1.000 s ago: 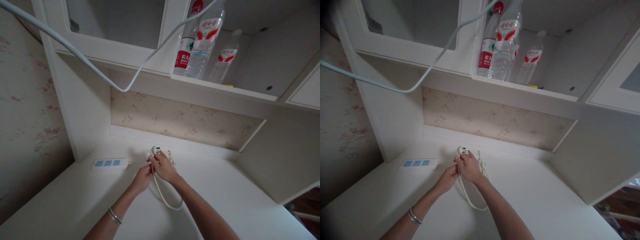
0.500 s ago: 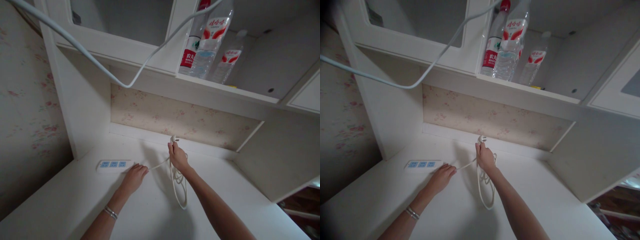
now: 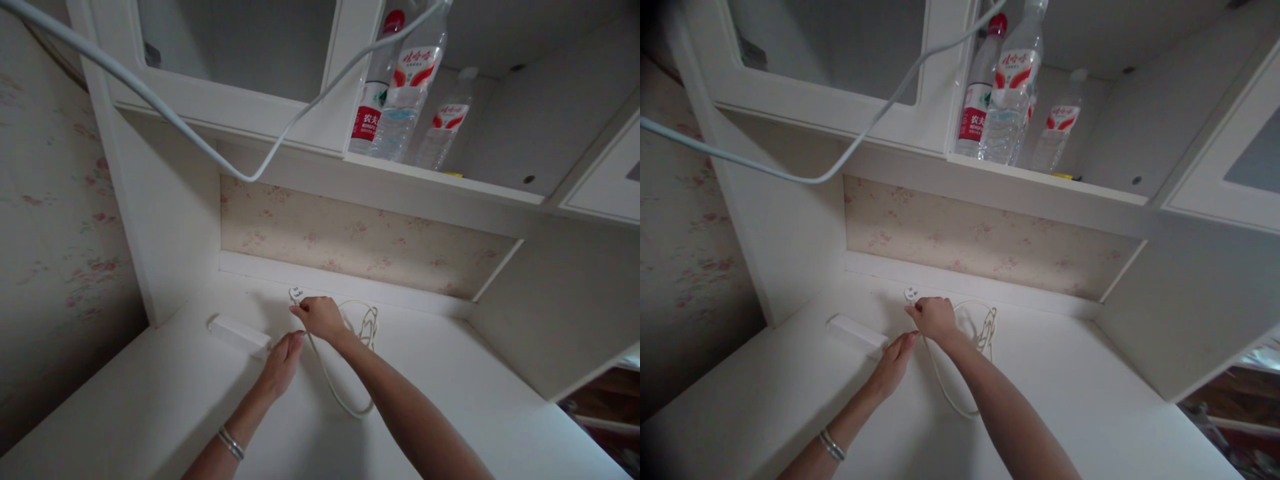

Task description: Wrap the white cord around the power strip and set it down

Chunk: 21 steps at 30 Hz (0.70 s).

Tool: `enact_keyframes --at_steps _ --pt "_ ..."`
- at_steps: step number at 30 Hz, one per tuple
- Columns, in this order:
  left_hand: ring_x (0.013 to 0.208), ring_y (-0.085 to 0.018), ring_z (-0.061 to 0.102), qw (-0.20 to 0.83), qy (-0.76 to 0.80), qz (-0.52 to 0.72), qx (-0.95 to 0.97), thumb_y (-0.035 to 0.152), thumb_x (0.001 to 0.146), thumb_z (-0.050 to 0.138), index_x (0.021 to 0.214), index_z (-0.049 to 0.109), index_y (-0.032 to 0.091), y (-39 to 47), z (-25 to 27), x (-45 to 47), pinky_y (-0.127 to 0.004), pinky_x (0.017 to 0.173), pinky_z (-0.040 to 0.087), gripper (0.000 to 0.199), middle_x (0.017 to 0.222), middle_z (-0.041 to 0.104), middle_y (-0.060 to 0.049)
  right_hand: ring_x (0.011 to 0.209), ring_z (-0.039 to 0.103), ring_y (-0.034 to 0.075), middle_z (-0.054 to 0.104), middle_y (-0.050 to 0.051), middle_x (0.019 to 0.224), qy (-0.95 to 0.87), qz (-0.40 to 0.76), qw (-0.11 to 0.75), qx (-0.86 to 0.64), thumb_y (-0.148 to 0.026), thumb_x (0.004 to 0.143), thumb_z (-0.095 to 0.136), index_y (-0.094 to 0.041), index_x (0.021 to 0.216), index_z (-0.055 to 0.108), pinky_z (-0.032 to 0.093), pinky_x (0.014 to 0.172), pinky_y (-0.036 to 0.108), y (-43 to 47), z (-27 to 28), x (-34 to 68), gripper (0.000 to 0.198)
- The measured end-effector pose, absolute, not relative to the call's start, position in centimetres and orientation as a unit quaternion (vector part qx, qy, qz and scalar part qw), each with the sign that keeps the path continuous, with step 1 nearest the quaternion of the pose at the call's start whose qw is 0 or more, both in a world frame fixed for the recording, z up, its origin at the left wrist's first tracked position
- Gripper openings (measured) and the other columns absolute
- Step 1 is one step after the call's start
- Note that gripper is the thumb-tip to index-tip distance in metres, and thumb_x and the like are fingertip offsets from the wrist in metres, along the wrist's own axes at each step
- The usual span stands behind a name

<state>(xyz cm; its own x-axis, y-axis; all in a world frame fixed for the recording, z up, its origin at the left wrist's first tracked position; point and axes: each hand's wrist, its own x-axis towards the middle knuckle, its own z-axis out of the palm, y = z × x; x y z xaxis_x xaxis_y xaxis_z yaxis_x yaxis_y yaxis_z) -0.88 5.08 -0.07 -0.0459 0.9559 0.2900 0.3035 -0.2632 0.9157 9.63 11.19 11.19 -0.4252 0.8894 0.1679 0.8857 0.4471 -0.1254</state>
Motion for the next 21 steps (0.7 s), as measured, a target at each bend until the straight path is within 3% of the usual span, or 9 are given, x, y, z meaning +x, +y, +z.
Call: enact_keyframes --at_steps 4,9,12,14,17,21 --pt "0.08 -0.02 0.059 0.275 0.549 0.476 0.629 0.049 0.081 0.055 0.112 0.061 0.017 4.9 -0.2 -0.5 -0.031 0.074 0.044 0.045 0.09 0.067 -0.005 0.083 0.066 0.02 0.073 0.007 0.089 -0.816 0.02 0.08 -0.573 -0.055 0.087 0.049 -0.025 0.091 0.072 0.042 0.07 0.028 12.3 9.7 7.9 0.037" --pt "0.066 -0.016 0.058 0.249 0.577 0.442 0.64 0.034 0.086 0.048 0.082 0.06 0.019 5.0 -0.4 0.0 -0.027 0.067 0.04 0.02 0.07 0.064 -0.001 0.085 0.067 0.024 0.072 0.01 0.089 -0.814 -0.021 0.09 -0.573 -0.045 0.085 0.055 -0.019 0.104 0.061 0.043 0.077 0.034 11.9 8.7 6.8 0.033" --pt "0.071 -0.018 0.062 0.261 0.587 0.457 0.616 0.029 0.083 0.051 0.087 0.055 0.02 4.8 -0.6 0.2 -0.029 0.07 0.043 0.011 0.077 0.066 -0.003 0.087 0.067 0.024 0.071 0.012 0.09 -0.821 -0.046 0.086 -0.562 -0.035 0.087 0.053 -0.016 0.113 0.054 0.041 0.082 0.037 11.3 8.6 6.5 0.033" --pt "0.077 -0.02 0.065 0.272 0.585 0.491 0.585 0.028 0.082 0.053 0.094 0.05 0.02 4.5 -0.9 0.4 -0.03 0.071 0.045 0.015 0.086 0.068 -0.005 0.087 0.067 0.024 0.072 0.012 0.09 -0.828 -0.057 0.08 -0.552 -0.03 0.089 0.05 -0.016 0.115 0.052 0.039 0.085 0.038 11.1 8.6 6.4 0.03" --pt "0.086 -0.022 0.067 0.272 0.558 0.544 0.565 0.026 0.083 0.05 0.103 0.043 0.021 4.3 -1.4 0.7 -0.033 0.073 0.049 0.022 0.096 0.067 -0.009 0.086 0.068 0.023 0.071 0.013 0.09 -0.833 -0.07 0.072 -0.544 -0.021 0.089 0.045 -0.016 0.112 0.054 0.039 0.086 0.038 11.1 8.8 6.1 0.025" --pt "0.09 -0.024 0.067 0.252 0.554 0.565 0.557 0.025 0.086 0.046 0.102 0.044 0.02 4.1 -1.8 0.9 -0.036 0.075 0.05 0.017 0.097 0.067 -0.011 0.085 0.068 0.022 0.071 0.014 0.089 -0.837 -0.074 0.056 -0.539 -0.015 0.088 0.042 -0.016 0.106 0.058 0.042 0.081 0.036 10.9 8.9 5.7 0.025"
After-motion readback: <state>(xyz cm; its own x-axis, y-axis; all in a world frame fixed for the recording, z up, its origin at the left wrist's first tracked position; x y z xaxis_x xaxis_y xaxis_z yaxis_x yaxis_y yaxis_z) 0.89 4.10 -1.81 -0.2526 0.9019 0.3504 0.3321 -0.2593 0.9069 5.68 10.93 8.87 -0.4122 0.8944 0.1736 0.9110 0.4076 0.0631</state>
